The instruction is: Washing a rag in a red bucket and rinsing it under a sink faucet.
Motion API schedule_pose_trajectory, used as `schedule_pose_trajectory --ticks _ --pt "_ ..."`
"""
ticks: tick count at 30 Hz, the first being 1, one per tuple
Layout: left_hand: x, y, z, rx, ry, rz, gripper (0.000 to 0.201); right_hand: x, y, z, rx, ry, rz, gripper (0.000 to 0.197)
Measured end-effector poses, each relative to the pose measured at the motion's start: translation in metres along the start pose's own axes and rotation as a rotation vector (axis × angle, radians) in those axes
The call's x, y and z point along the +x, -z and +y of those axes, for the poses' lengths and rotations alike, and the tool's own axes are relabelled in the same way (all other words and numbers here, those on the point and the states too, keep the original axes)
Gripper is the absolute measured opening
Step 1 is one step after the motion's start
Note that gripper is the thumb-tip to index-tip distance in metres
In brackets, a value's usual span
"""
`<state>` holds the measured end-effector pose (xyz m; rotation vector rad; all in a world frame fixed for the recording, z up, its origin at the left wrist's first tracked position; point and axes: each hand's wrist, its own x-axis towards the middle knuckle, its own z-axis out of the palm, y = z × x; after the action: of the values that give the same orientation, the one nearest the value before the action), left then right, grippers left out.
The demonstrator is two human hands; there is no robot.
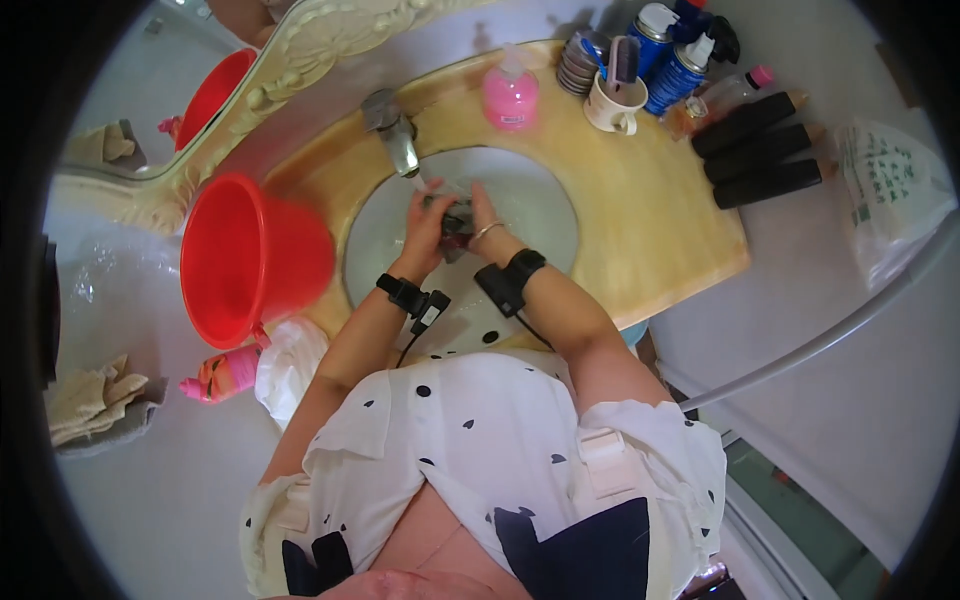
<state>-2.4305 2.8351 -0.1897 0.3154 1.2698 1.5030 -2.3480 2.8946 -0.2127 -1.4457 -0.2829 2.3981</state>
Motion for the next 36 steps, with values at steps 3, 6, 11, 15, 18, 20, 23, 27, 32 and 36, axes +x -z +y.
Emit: schedule_pose_trajectory --ticks 3,6,11,15,18,20,23,27,32,36 --pt "0.04 0.014 -0.034 -0.13 -0.066 0.229 0.027 0.017 -0.011 0.017 -0.302 0.798 0.157 0.036" --pt "0.053 0.009 -0.056 -0.385 0.158 -0.097 0.032 0.038 -0.005 0.007 -0.739 1.329 0.316 0.043" --pt "0.045 -0.049 -0.044 -0.321 0.158 -0.085 0.038 0.078 0.016 -0.044 -0.753 0.86 0.48 0.043" --pt "0.09 -0.011 -0.063 -0.621 0.208 -0.949 0.037 0.067 0.025 -0.057 -0.738 0.788 0.362 0.039" --pt "0.055 -0.068 -0.048 -0.114 0.124 -0.148 0.035 0.057 0.04 -0.084 -0.277 0.505 0.277 0.037" --pt "0.059 -0.062 -0.047 -0.251 0.244 -0.119 0.033 0.045 0.029 -0.069 -0.557 0.7 0.317 0.036" --pt "0.073 -0.037 -0.053 -0.47 0.233 -0.372 0.03 0.044 0.02 -0.03 -0.877 1.053 0.455 0.035" --pt "0.047 -0.075 -0.045 -0.039 -0.031 0.142 0.026 0.073 0.048 -0.053 -0.62 0.811 0.431 0.041" --pt "0.042 -0.055 -0.044 0.091 -0.149 0.254 0.036 0.029 0.038 -0.045 0.03 0.21 -0.202 0.029" --pt "0.042 -0.045 -0.043 -0.395 0.293 0.132 0.039 0.018 0.036 -0.02 -0.531 1.113 0.191 0.016"
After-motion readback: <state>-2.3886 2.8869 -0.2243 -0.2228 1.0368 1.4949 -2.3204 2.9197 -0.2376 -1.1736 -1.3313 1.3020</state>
